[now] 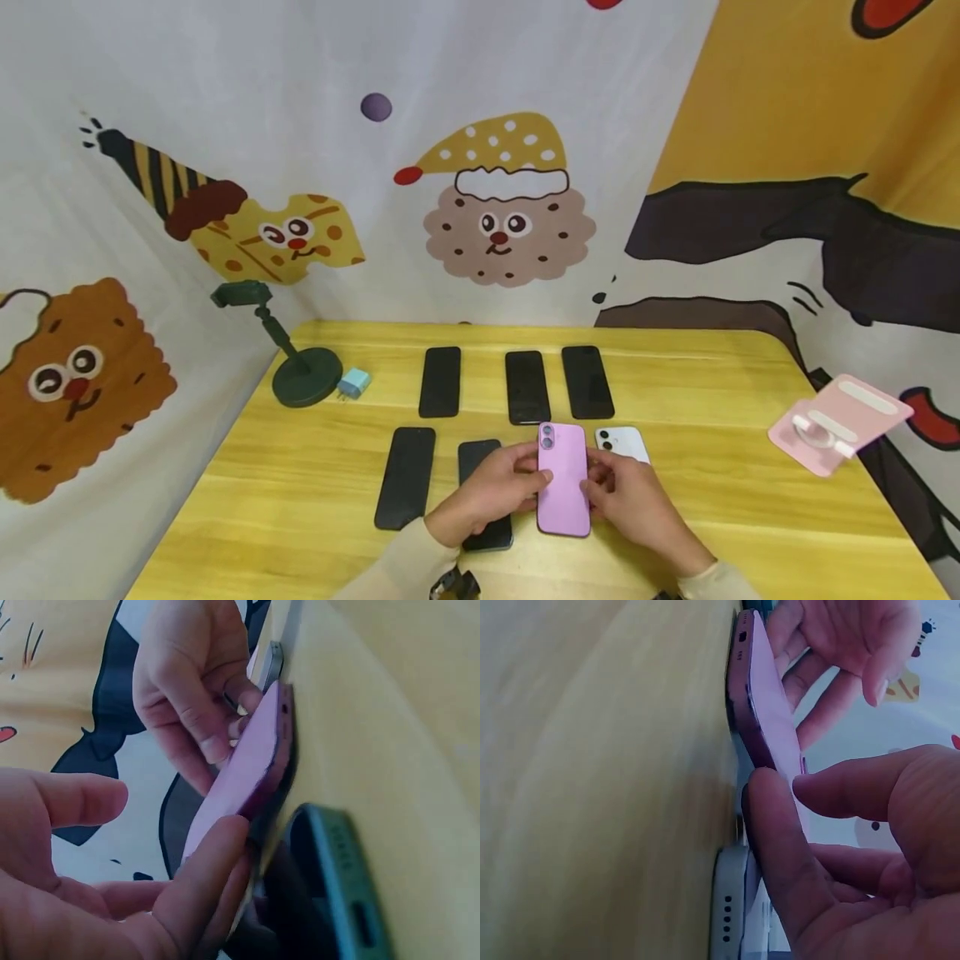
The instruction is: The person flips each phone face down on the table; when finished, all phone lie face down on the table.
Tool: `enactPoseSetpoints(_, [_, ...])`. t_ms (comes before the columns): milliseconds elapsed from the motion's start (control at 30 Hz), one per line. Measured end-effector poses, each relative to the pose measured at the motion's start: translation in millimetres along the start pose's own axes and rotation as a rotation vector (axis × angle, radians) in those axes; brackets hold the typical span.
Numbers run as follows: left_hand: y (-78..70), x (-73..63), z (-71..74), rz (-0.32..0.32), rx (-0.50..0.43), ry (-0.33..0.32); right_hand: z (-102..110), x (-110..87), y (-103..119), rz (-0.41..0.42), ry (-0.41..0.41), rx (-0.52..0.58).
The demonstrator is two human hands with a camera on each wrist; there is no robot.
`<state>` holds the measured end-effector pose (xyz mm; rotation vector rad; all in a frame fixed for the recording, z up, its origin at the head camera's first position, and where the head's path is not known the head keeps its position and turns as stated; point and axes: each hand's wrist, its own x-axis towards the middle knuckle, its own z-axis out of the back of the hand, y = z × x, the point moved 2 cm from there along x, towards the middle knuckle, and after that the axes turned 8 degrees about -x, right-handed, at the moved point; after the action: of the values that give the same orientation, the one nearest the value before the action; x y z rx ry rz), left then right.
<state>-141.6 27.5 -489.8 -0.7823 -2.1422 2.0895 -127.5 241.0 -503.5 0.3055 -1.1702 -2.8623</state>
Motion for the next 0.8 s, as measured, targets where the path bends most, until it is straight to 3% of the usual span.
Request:
enactPoseSetpoints(133, [-4.3, -0.9, 2.0, 0.0, 0.11, -0.01, 1.4, 0.0, 3.8, 0.037, -0.034, -0.12])
enactPoseSetpoints(300, [-5.0, 0.5, 3.8, -0.002, 0.141, -0.001, 2.2, -1.2, 7.5, 0.053, -0.056, -0.202])
enactPoseSetpoints(633, [-1.0, 2.3, 9.0, 0.003, 0.16, -0.024, 4.7, -2.3, 8.3, 0.008, -0.039, -0.142])
enactPoseSetpoints(800, [-0.3, 1.4, 12.9, -0.013, 0.143, -0.011, 6.3, -0.5, 9.8, 0.045, -0.093, -0.152])
